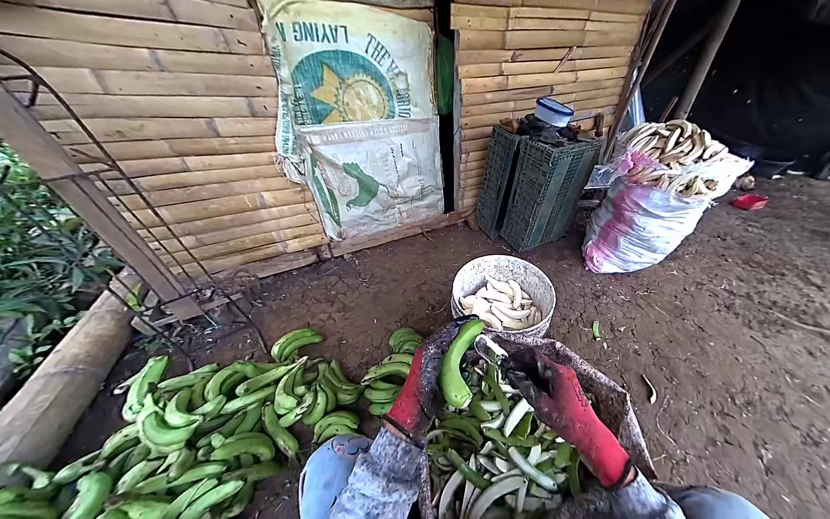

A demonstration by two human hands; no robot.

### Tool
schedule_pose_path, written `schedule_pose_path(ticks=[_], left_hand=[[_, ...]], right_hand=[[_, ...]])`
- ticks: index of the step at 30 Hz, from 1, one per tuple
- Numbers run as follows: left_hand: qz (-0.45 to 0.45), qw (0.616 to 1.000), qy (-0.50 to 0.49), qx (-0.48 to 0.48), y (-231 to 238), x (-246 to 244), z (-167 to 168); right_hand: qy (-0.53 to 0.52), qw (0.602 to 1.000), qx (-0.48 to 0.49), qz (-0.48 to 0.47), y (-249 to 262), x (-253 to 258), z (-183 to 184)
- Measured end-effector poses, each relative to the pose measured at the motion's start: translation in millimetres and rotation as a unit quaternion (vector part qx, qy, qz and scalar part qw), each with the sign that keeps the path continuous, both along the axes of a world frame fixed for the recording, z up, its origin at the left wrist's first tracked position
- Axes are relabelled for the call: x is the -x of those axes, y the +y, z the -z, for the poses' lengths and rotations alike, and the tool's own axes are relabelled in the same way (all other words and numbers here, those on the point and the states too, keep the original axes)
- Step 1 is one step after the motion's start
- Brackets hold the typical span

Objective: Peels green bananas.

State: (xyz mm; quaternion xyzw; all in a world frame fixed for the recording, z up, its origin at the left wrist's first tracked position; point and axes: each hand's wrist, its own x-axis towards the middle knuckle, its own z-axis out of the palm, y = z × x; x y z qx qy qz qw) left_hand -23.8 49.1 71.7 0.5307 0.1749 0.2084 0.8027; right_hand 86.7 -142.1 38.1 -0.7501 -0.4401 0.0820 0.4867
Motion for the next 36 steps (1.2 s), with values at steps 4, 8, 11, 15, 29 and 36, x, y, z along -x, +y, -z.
schedule_pose_path(ticks=[4, 8, 11, 15, 29, 36], left_hand=[[0.028, 0.999, -0.007, -0.024, -7.0, -3.2, 9.7], [-0.037, 0.98, 0.056, -0.187, -10.9, -12.6, 21.6], [0.014, 0.971, 0.078, -0.224, -4.4, -10.2, 23.6], [0.061, 0.979, 0.081, -0.175, 3.2, -8.0, 36.7], [-0.053, 0.998, 0.04, -0.011, -8.3, -21.3, 58.9], [0.03, 0.999, 0.039, 0.007, -29.3, -12.1, 58.7]], right_hand=[[-0.093, 0.989, 0.045, -0.107, -4.5, 13.1, 3.1], [-0.18, 0.981, 0.078, -0.004, 2.4, 12.9, 42.4], [-0.239, 0.971, 0.024, 0.002, 10.9, 16.3, 64.3], [-0.251, 0.967, 0.019, -0.034, 10.2, 12.9, 53.1], [0.079, 0.995, -0.044, -0.042, -4.9, -7.5, 27.7], [-0.087, 0.988, 0.088, 0.088, 2.8, -6.0, 31.7]])
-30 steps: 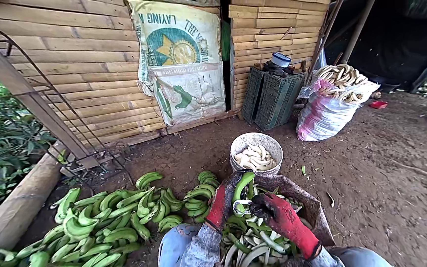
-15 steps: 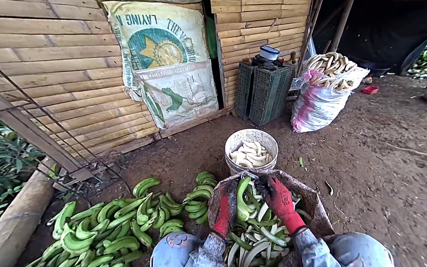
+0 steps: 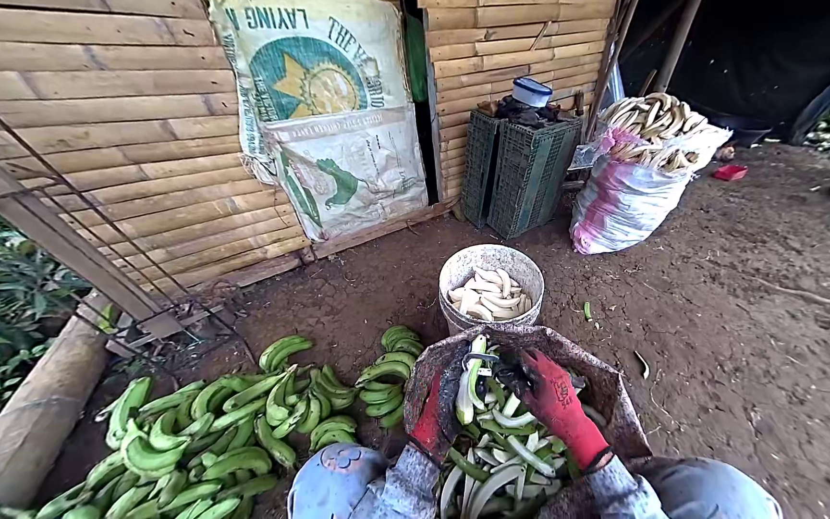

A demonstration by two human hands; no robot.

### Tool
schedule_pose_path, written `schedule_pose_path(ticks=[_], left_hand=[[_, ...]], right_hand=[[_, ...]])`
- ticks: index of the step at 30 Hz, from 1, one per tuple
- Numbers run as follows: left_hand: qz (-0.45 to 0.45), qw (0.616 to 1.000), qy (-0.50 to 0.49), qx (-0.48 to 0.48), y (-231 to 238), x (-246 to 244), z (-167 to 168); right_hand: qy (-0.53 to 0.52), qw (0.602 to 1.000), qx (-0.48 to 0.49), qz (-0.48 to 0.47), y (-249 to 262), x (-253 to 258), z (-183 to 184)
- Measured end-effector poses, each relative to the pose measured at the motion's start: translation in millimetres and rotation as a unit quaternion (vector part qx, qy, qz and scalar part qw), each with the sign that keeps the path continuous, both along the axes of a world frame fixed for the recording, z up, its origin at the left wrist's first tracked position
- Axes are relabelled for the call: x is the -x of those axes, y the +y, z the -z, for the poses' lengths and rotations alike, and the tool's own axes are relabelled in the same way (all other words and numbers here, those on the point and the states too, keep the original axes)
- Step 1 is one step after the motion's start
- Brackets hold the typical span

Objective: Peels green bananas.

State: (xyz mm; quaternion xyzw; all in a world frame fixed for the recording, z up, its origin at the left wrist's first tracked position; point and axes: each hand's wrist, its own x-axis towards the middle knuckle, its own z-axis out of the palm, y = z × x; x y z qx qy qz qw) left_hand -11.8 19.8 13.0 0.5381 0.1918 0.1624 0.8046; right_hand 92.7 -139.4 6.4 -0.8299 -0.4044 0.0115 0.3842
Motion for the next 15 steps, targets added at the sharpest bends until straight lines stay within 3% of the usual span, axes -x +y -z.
schedule_pose_path(ticks=[2, 4, 8, 10, 12, 13, 15], left_hand=[[0.037, 0.997, 0.065, 0.005, -10.7, 5.1, -0.9], [0.002, 0.995, 0.09, -0.039, -15.0, 5.2, -1.7], [-0.137, 0.974, 0.049, -0.173, 12.8, -8.3, 13.6], [-0.168, 0.977, 0.006, -0.134, 18.3, -12.8, 11.5], [-0.133, 0.988, -0.035, -0.072, 20.0, -11.6, 15.6], [-0.098, 0.991, -0.029, -0.087, 21.2, -8.8, 21.0], [-0.018, 0.978, 0.006, -0.208, 22.7, -3.8, 24.3]], right_hand=[[-0.031, 0.992, 0.021, 0.117, 1.1, -19.0, -8.1], [-0.038, 0.989, -0.004, 0.141, -3.0, -36.6, -12.7], [0.055, 0.996, -0.06, -0.025, -10.8, -5.3, -6.6], [0.102, 0.986, -0.056, -0.121, -6.2, 16.8, 5.1], [0.063, 0.99, -0.018, -0.127, -1.6, 26.5, 13.2], [0.023, 0.995, 0.005, -0.096, -1.2, 25.2, 12.9], [-0.064, 0.997, 0.032, -0.001, -2.5, 10.8, 8.3]])
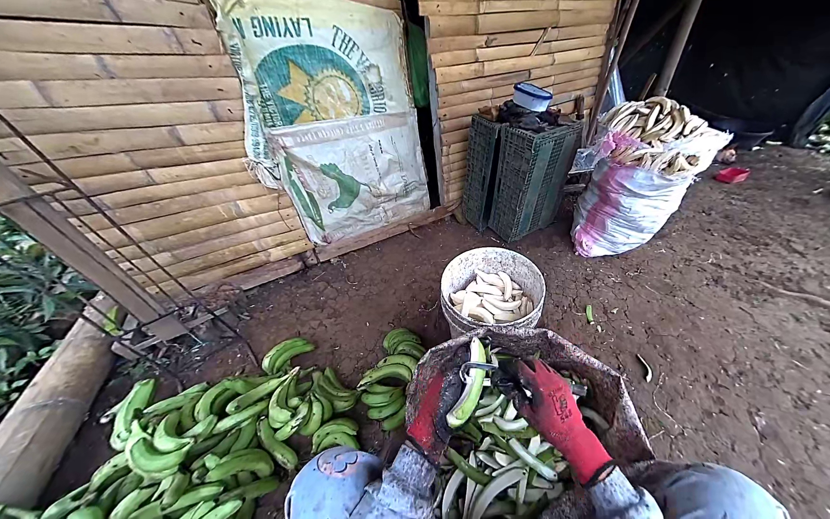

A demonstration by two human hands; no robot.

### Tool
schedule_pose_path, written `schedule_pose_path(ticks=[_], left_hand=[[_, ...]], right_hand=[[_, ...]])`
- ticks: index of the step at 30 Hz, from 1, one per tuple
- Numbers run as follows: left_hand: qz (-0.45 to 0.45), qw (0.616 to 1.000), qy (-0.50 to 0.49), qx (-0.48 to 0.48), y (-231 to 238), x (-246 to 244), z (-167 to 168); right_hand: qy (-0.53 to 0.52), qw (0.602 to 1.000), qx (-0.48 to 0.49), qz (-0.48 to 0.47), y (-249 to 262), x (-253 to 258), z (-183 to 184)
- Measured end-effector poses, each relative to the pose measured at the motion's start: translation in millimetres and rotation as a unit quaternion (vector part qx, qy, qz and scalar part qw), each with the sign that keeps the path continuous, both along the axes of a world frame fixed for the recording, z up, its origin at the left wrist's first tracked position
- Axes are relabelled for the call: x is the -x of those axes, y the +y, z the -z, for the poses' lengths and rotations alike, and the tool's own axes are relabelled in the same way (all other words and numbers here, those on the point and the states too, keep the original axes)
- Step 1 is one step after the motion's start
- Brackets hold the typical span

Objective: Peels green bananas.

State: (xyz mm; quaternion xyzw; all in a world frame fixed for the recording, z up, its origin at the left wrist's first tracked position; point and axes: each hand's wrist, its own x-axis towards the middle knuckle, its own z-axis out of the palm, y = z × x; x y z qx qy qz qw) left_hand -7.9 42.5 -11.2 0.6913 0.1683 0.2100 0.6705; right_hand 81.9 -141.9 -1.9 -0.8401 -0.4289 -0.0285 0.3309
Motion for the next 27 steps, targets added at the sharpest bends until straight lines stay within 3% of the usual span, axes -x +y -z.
schedule_pose_path(ticks=[2, 3, 6, 9, 12, 14, 18, 20, 22, 27], left_hand=[[0.047, 0.987, 0.094, -0.125, -2.7, 9.6, -7.2], [0.069, 0.985, 0.118, -0.108, -5.2, 11.8, -2.4], [0.03, 0.996, 0.047, 0.063, -5.3, 5.1, 7.9], [-0.116, 0.987, -0.009, 0.115, -5.0, -3.8, -4.8], [-0.164, 0.931, -0.144, 0.292, -12.3, -7.5, -21.6], [-0.169, 0.902, -0.183, 0.352, -13.0, -8.2, -24.3], [-0.133, 0.947, -0.174, 0.233, -14.9, -9.8, -6.8], [-0.189, 0.97, -0.085, 0.128, -21.5, -9.7, -13.7], [-0.223, 0.973, 0.009, 0.056, -27.3, -6.7, -27.2], [-0.249, 0.964, 0.089, -0.017, -41.2, -4.7, -39.8]], right_hand=[[-0.005, 0.996, 0.028, 0.089, -3.7, -19.0, -9.6], [0.018, 0.992, 0.03, 0.121, -6.8, -27.7, -13.1], [0.04, 0.992, -0.032, 0.116, -11.6, -33.9, -14.8], [0.06, 0.993, -0.1, 0.028, -6.7, 2.9, -5.9], [0.025, 0.994, -0.098, -0.027, 2.2, 37.3, 5.3], [-0.014, 0.997, -0.075, -0.009, 7.6, 40.7, 4.6], [-0.01, 0.999, -0.029, 0.042, 12.2, 21.9, -6.7], [-0.022, 0.998, -0.032, 0.047, 11.8, 18.9, -3.4], [-0.036, 0.998, -0.029, 0.045, 10.1, 22.1, -0.5], [-0.05, 0.997, -0.022, 0.056, 15.3, 17.1, 1.1]])
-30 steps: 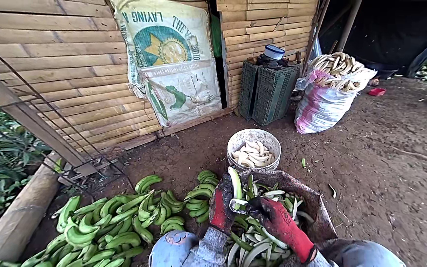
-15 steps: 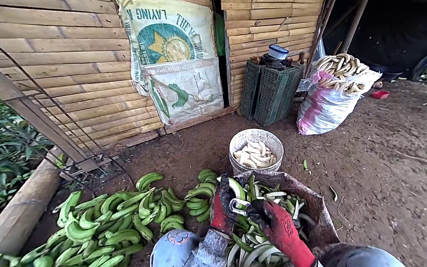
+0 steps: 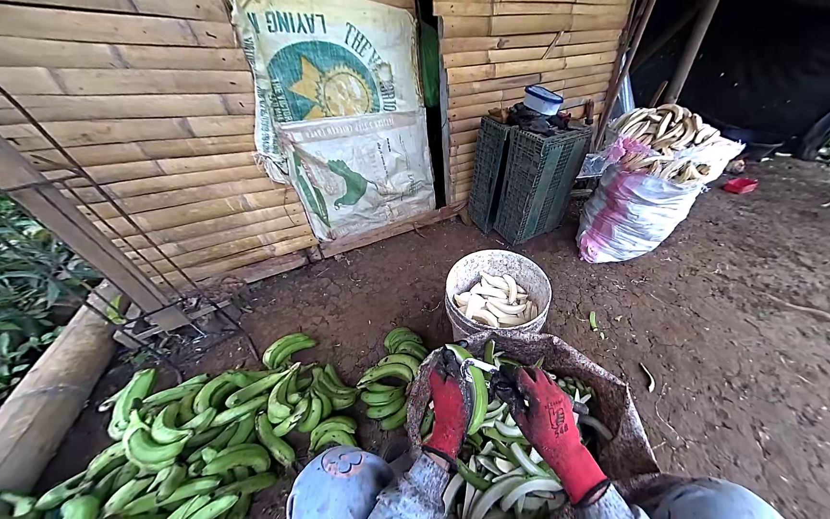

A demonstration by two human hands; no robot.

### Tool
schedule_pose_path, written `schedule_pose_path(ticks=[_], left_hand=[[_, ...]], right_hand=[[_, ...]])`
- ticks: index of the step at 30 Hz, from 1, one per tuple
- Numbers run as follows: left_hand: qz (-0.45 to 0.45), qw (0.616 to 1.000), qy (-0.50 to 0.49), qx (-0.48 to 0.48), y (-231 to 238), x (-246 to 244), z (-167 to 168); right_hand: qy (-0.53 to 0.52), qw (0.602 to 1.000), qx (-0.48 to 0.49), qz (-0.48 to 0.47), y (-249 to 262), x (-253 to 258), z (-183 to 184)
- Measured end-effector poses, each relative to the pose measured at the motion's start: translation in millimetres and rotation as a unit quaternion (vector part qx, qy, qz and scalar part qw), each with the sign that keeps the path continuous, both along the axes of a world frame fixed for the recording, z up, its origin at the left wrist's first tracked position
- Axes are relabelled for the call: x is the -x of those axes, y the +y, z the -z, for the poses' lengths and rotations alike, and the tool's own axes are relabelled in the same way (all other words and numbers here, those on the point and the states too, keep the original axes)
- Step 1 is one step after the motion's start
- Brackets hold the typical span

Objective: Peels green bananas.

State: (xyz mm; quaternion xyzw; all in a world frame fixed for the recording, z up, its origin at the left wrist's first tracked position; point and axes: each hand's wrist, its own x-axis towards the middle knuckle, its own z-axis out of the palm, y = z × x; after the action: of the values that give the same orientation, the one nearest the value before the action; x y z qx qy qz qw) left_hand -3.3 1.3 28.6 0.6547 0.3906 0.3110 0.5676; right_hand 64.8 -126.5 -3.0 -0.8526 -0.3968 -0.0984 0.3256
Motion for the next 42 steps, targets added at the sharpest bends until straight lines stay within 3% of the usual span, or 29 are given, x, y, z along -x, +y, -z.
schedule_pose_path(ticks=[9, 15, 18, 20, 22, 24, 26, 28, 29, 32, 34, 36, 37, 38, 40, 42], left_hand=[[0.231, 0.954, 0.177, -0.073, -5.8, 20.5, 0.3], [0.247, 0.942, 0.201, -0.101, -2.9, 19.7, 2.9], [0.243, 0.938, 0.217, -0.122, -7.6, 18.3, 3.1], [0.206, 0.966, 0.145, -0.061, -5.8, 17.6, 4.8], [0.145, 0.986, -0.021, 0.083, 8.4, 11.7, 12.8], [0.156, 0.929, -0.187, 0.278, 29.8, 5.3, 21.1], [0.154, 0.853, -0.306, 0.393, 41.4, 4.4, 20.3], [0.173, 0.776, -0.367, 0.483, 44.6, 6.6, 19.6], [0.178, 0.763, -0.374, 0.497, 43.3, 7.8, 19.6], [0.178, 0.79, -0.351, 0.47, 39.1, 6.7, 16.2], [0.176, 0.86, -0.309, 0.365, 35.6, 5.9, 17.6], [0.175, 0.96, -0.189, 0.106, 35.8, 10.5, 33.6], [0.175, 0.978, -0.106, -0.037, 37.3, 12.4, 39.7], [0.174, 0.977, -0.062, -0.101, 37.8, 12.7, 41.9], [0.18, 0.977, -0.052, -0.103, 31.8, 14.9, 40.7], [0.183, 0.976, -0.119, -0.013, 10.9, 16.4, 27.1]], right_hand=[[0.176, 0.981, 0.087, 0.015, 0.3, -18.0, -14.7], [0.165, 0.983, 0.074, 0.016, 0.0, -14.2, -9.3], [0.189, 0.971, 0.132, 0.065, 2.2, -24.1, -8.9], [0.179, 0.974, 0.109, 0.085, -1.1, -34.9, -4.7], [0.111, 0.993, -0.017, 0.044, -7.0, -33.0, 4.9], [0.056, 0.991, -0.114, -0.045, -11.8, -25.4, 12.4], [0.013, 0.979, -0.144, -0.142, -12.0, -17.1, 17.9], [-0.048, 0.974, -0.126, -0.182, -10.1, -13.3, 20.1], [-0.078, 0.973, -0.117, -0.182, -8.9, -13.3, 20.0], [-0.159, 0.972, -0.092, -0.149, -6.0, -13.0, 18.0], [-0.167, 0.974, -0.087, -0.125, -3.2, -7.6, 18.0], [-0.146, 0.98, -0.084, -0.105, 1.9, -0.7, 15.3], [-0.128, 0.984, -0.083, -0.093, 3.9, 1.6, 13.9], [-0.112, 0.987, -0.086, -0.079, 5.8, 2.5, 13.3], [-0.051, 0.994, -0.091, -0.044, 7.6, 1.2, 10.7], [0.014, 0.997, -0.075, -0.003, 7.5, -5.6, 3.5]])
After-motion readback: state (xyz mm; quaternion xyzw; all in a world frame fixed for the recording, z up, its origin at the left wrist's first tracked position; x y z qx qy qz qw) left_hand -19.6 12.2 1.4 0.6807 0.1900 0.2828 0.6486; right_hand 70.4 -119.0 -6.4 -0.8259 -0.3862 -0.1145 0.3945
